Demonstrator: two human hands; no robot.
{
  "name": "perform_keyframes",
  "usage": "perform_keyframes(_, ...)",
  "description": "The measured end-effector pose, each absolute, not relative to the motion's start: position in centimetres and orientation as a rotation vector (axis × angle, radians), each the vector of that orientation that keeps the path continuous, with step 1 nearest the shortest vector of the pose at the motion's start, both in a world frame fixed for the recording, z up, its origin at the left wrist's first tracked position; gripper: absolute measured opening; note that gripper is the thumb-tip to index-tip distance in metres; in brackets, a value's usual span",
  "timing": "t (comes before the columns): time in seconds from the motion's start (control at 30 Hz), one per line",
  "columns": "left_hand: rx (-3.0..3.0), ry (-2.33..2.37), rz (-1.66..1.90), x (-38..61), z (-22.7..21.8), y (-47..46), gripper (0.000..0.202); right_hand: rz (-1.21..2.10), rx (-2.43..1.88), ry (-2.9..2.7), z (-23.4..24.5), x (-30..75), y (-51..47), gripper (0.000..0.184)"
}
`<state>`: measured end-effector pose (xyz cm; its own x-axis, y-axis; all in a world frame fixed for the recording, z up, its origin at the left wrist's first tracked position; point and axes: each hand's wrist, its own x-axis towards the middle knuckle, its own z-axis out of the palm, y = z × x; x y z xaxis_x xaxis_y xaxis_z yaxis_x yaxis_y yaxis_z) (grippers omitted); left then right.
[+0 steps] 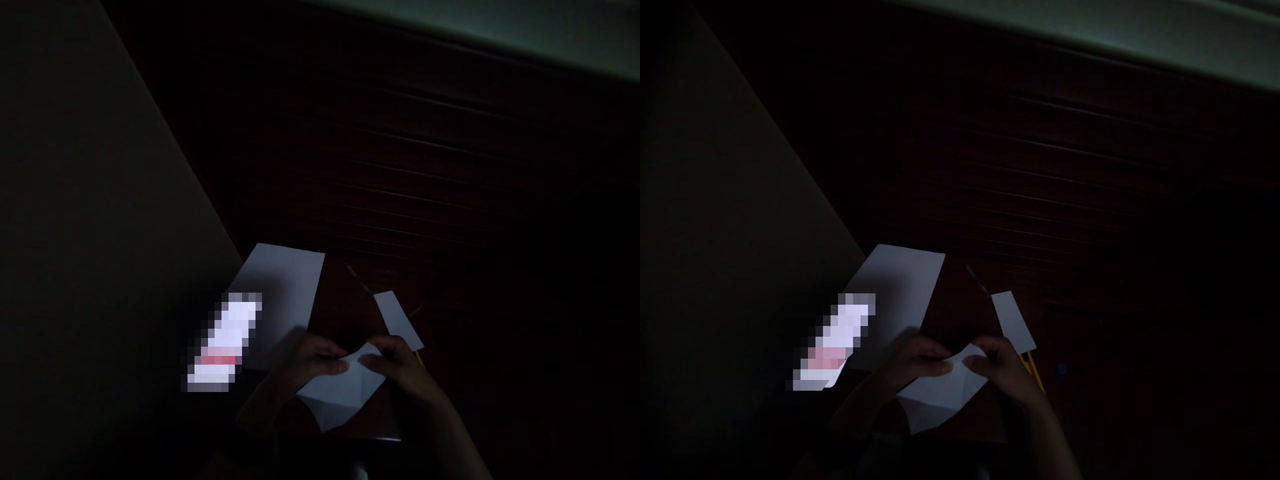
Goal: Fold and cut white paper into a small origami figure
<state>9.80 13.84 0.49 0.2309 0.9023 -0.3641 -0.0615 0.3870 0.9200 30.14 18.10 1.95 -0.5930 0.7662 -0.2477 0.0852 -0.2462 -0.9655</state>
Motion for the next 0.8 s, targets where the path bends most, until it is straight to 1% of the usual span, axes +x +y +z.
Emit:
perform_keyframes(0.1,0.923,1.097,0.828,9.7,0.5,14.0,0.031,1.863,-1.077,-1.479,1.9,29.9,18.3,0.010)
perform_keyframes(0.27,1.014,1.105,0.903,9.7,0.3,13.9,0.022,1.662,-1.013,-1.642,2.4,29.7,18.4,0.007)
perform_keyframes(0.47,1.116,1.115,0.863,9.8,1.1,13.6,0.022,1.533,-1.014,-1.809,1.4,29.7,18.4,0.019)
perform_keyframes(0.63,1.087,1.173,0.938,10.0,0.1,13.9,0.023,1.368,-1.051,-1.807,1.7,29.4,18.6,0.021)
perform_keyframes(0.8,1.083,1.225,0.935,10.1,-0.4,13.9,0.039,1.363,-1.096,-1.785,1.5,29.0,18.5,0.019)
